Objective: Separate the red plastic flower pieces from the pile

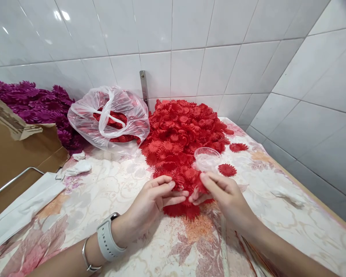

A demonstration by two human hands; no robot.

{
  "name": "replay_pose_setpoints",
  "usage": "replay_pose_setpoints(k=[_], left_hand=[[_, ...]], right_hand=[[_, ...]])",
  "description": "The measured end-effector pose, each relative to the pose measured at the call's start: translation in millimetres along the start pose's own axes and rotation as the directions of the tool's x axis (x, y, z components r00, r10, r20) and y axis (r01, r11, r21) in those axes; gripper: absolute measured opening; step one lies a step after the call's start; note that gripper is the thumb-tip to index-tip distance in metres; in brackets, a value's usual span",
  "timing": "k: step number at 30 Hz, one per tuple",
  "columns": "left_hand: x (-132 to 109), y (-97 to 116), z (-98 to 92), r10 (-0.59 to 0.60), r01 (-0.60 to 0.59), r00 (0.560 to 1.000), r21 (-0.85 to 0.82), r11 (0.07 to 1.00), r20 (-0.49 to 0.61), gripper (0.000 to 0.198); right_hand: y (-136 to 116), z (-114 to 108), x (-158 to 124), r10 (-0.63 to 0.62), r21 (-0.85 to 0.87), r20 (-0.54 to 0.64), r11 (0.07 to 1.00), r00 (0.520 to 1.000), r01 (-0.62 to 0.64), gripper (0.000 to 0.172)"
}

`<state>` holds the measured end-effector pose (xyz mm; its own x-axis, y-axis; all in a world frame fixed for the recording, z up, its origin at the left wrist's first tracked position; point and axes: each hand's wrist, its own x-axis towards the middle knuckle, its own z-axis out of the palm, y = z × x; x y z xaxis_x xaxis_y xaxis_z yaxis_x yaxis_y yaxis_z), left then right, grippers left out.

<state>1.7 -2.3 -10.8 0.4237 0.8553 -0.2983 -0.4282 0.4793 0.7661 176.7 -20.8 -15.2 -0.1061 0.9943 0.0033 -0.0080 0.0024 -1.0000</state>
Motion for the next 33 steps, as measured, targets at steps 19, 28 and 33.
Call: replay_pose_setpoints(k=[19, 28, 33], left_hand=[[-6, 1, 8.6, 0.056, -0.056, 0.998, 0.368, 0.928, 0.009, 0.031], [-4, 4, 6.8, 0.148, -0.128, 0.989, 0.497, 0.858, -0.001, 0.019], [-7, 1, 9.5, 0.118, -0.122, 0.992, 0.525, 0.843, 0.04, 0.02]], right_hand=[[-3, 8, -3, 0.049, 0.024, 0.037, 0.998, 0.998, -0.05, 0.019], [-3, 5, -2, 0.141, 0.257, 0.08, 0.954, 0.987, -0.157, 0.023], [-1, 9, -5, 0.138, 0.214, -0.005, 0.968, 0.99, -0.134, 0.035]])
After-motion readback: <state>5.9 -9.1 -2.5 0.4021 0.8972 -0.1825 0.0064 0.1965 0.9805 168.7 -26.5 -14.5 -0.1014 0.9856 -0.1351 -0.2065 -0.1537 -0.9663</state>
